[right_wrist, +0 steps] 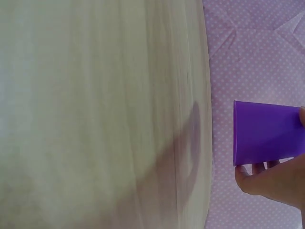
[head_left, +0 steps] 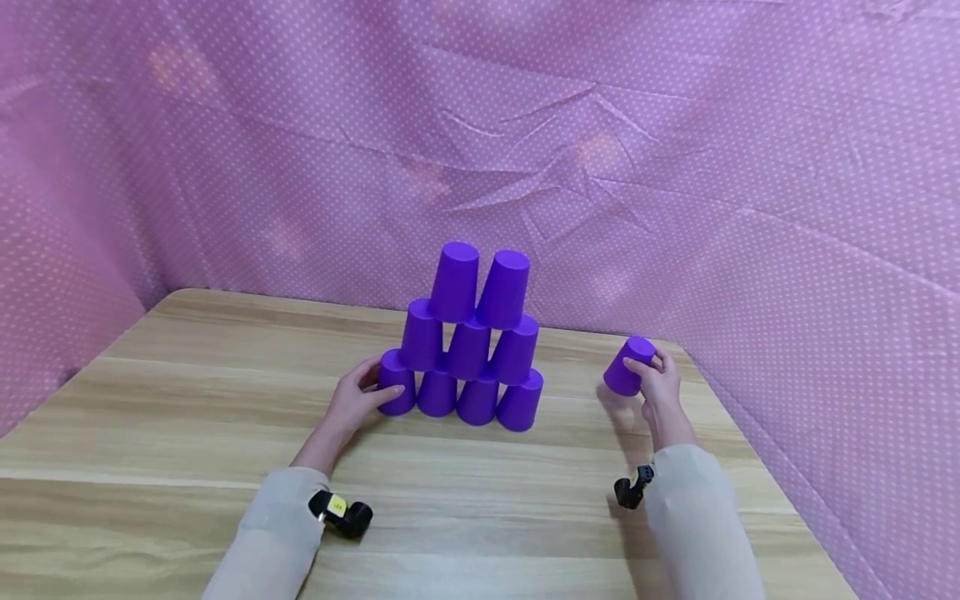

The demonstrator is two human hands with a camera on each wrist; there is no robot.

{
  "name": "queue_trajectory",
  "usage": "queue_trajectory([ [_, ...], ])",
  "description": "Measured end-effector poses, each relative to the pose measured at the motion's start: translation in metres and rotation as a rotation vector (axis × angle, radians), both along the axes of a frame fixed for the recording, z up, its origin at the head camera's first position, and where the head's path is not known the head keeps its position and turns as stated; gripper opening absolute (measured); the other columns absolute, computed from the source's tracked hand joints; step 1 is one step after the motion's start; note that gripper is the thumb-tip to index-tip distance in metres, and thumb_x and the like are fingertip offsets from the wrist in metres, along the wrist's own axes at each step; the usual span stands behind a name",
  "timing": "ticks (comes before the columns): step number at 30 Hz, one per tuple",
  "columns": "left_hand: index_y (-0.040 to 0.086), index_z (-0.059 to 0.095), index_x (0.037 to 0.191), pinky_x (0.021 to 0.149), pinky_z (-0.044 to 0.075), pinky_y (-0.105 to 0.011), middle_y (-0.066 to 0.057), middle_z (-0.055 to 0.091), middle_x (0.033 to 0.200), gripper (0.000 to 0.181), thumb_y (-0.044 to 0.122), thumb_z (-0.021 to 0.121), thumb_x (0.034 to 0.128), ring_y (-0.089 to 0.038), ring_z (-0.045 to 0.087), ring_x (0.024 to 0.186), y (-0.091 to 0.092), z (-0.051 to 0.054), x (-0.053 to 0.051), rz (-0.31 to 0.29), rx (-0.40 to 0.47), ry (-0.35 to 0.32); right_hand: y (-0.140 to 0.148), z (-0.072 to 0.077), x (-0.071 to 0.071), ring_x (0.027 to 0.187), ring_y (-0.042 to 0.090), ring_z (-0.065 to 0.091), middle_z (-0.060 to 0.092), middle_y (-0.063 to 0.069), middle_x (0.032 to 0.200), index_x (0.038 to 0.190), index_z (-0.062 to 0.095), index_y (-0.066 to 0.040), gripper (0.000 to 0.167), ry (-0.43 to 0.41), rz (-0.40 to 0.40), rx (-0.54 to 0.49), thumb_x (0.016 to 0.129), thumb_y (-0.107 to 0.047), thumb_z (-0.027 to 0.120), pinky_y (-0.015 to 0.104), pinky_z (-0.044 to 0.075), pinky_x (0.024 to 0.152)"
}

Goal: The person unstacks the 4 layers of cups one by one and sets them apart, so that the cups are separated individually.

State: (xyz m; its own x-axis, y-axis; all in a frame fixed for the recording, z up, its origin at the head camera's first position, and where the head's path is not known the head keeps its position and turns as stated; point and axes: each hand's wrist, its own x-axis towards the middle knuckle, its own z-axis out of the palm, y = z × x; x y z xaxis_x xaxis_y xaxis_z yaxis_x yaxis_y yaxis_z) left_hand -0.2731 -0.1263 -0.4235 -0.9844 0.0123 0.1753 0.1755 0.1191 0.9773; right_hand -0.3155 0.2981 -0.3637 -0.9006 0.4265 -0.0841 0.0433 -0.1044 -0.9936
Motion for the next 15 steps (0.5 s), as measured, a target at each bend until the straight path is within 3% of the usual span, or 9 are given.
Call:
queue_trajectory([
  [15,0.001,0.040,0.126,0.094,0.032,-0.039,-0.022,0.044,0.120,0.058,0.009,0.066,0.0748,-0.030,0.039,0.110,0.001,0.000,-0.001,0.013,-0.004,0.016,0.004,-0.005,-0.020,0.119,0.030,0.032,0.029,0.015,0.134,0.135,0.024,-0.010,0.068,-0.023,-0.019,0.025,0.077,0.004,0.057,0.037,0.028,0.098],
])
